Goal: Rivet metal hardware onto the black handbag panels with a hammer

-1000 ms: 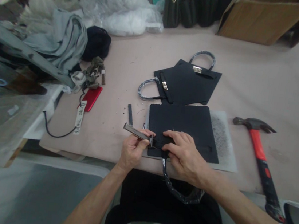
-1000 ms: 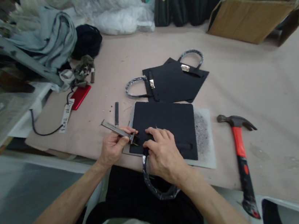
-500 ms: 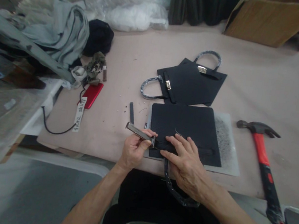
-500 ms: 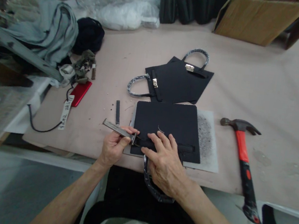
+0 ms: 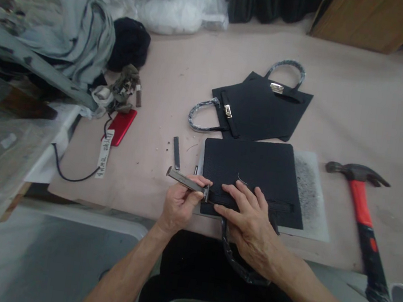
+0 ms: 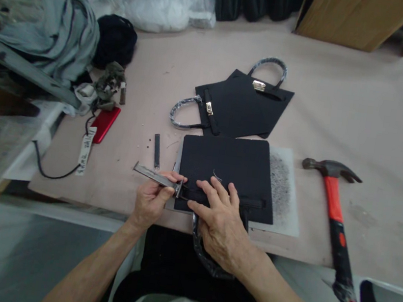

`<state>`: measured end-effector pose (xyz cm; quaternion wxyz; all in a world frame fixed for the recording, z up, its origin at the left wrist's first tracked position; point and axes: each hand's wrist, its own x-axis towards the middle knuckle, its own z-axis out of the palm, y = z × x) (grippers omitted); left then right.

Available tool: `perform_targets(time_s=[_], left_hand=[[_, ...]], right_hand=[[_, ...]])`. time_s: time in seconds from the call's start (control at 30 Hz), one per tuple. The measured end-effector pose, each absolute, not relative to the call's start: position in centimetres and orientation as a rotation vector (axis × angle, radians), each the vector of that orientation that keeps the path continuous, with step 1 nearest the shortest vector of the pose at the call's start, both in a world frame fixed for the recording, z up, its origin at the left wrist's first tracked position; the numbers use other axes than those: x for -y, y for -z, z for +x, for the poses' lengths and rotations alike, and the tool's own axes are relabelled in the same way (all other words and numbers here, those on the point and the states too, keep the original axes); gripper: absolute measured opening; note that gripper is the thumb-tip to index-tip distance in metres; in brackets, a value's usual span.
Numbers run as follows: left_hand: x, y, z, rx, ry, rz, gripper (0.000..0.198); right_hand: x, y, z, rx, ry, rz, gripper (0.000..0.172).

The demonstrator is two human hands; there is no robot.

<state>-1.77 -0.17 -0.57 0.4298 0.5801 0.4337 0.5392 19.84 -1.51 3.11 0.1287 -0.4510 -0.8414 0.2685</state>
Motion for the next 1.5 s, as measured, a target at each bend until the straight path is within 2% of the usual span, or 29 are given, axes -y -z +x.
perform_targets(time_s=[0.3, 0.47, 0.63, 0.77, 0.83, 0.93, 1.0, 1.1, 1.17, 1.23, 1.33, 1.43, 1.5], left_hand=[[0.1, 0.6, -1.8, -1.083, -1.343, 1.462, 0.013], [0.2, 0.4, -1.7, -1.105, -1.337, 1.460, 0.015], [0.1, 0.6, -1.6, -1.109, -1.340, 1.447, 0.012], [0.2, 0.6, -1.6, -1.120, -1.358, 1.437, 0.011], [0.6, 0.4, -1.4, -1.128, -1.344, 1.403, 0.012], [1.7, 0.0, -0.9, -1.135, -1.308, 1.313, 0.012], [2.7, -0.2, -0.5, -1.144, -1.295, 1.263, 0.012], [3.9, -0.5, 0.1, -1.193, -1.283, 1.193, 0.013], [4.3, -0.7, 0.2, -1.212, -1.255, 1.123, 0.016], [4.5, -0.6, 0.3, -1.198, -1.227, 1.043, 0.020], [4.6, -0.3, 0.4, -1.146, -1.238, 0.910, 0.024], [5.0, 0.0, 0.8, -1.110, -1.243, 0.799, 0.026], [5.5, 0.0, 1.1, -1.100, -1.233, 0.774, 0.027]], right_hand=[[1.5, -3.1, 19.7, 2.458, -0.759, -1.301, 0.053], [1.8, -3.9, 20.1, 2.353, -0.803, -1.271, 0.040], [3.0, -3.7, 20.7, 2.073, -0.624, -1.280, 0.031], [4.9, -3.7, 21.6, 1.693, -0.508, -1.548, 0.023], [6.3, -3.8, 22.1, 1.399, -0.520, -1.808, 0.031], [8.6, -3.9, 22.3, 0.825, -0.790, -1.992, 0.048], [9.7, -3.9, 22.2, 0.364, -1.057, -1.871, 0.040], [10.5, -3.7, 22.6, -0.236, -1.388, -1.569, 0.018], [10.7, -3.1, 23.3, -0.442, -1.631, -1.382, 0.023], [10.8, -2.3, 23.8, -0.443, -1.890, -1.179, 0.030], [10.9, -0.7, 23.2, -0.131, -2.142, -0.990, 0.041], [10.6, 0.1, 20.8, 0.263, -2.181, -0.981, 0.039], [10.2, 0.2, 19.1, 0.379, -2.098, -1.042, 0.043]])
